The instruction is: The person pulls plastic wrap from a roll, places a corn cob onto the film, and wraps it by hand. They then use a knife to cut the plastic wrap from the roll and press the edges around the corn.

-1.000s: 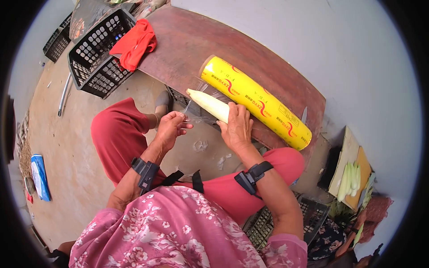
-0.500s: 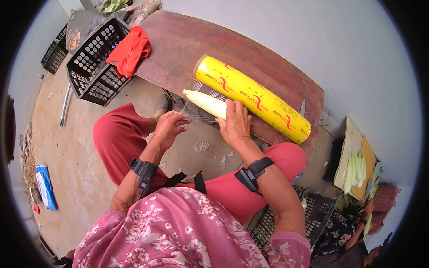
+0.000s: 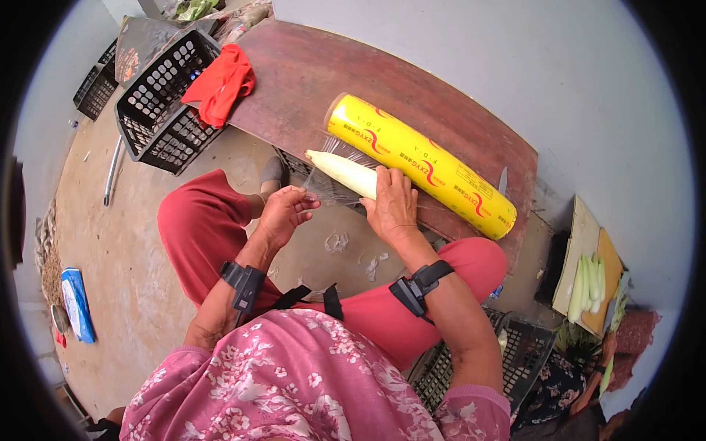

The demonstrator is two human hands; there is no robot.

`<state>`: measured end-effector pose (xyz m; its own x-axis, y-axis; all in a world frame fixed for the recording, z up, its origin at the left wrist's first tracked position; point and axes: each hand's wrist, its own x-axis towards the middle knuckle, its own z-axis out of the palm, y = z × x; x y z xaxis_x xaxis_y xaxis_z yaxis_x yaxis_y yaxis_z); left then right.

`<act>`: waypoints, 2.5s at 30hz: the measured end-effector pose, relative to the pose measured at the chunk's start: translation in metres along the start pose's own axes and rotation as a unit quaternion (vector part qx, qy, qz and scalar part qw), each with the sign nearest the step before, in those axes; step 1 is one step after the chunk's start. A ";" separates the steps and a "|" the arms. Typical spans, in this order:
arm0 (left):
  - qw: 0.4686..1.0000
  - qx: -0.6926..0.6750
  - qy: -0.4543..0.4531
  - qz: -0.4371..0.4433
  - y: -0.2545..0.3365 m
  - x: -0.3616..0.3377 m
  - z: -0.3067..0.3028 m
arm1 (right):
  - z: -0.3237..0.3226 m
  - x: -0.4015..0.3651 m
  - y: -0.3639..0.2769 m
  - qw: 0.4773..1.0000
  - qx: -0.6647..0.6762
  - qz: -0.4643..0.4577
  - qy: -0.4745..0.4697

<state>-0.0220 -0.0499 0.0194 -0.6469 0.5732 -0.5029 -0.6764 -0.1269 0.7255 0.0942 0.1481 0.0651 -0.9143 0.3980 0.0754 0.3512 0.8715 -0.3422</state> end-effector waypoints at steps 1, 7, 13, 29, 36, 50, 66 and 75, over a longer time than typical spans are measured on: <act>1.000 0.000 0.003 -0.001 0.000 0.000 0.000 | 0.000 0.000 0.000 1.000 0.001 0.000 -0.002; 1.000 -0.001 0.014 0.000 -0.004 0.001 -0.003 | -0.001 0.000 -0.001 1.000 -0.002 0.000 -0.001; 1.000 0.003 0.018 0.000 -0.006 0.001 -0.004 | -0.002 0.001 -0.001 1.000 -0.004 0.000 -0.004; 0.999 0.003 0.039 -0.003 -0.011 0.004 -0.007 | -0.002 0.002 -0.001 1.000 0.000 -0.003 -0.014; 0.999 -0.002 0.041 -0.011 -0.013 0.006 -0.008 | -0.002 0.003 -0.002 1.000 -0.005 -0.001 -0.002; 0.998 0.007 0.054 -0.015 -0.019 0.010 -0.010 | -0.003 0.004 -0.002 1.000 -0.007 -0.013 0.000; 0.998 0.009 0.068 -0.017 -0.025 0.015 -0.013 | -0.009 0.002 -0.006 0.998 0.032 -0.013 -0.044; 0.996 0.025 0.079 -0.025 -0.026 0.016 -0.010 | -0.008 -0.011 -0.002 0.985 0.062 -0.007 -0.158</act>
<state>-0.0186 -0.0452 -0.0121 -0.6622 0.4434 -0.6040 -0.6937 -0.0579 0.7180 0.1050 0.1441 0.0727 -0.9429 0.2602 -0.2080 0.3288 0.8270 -0.4560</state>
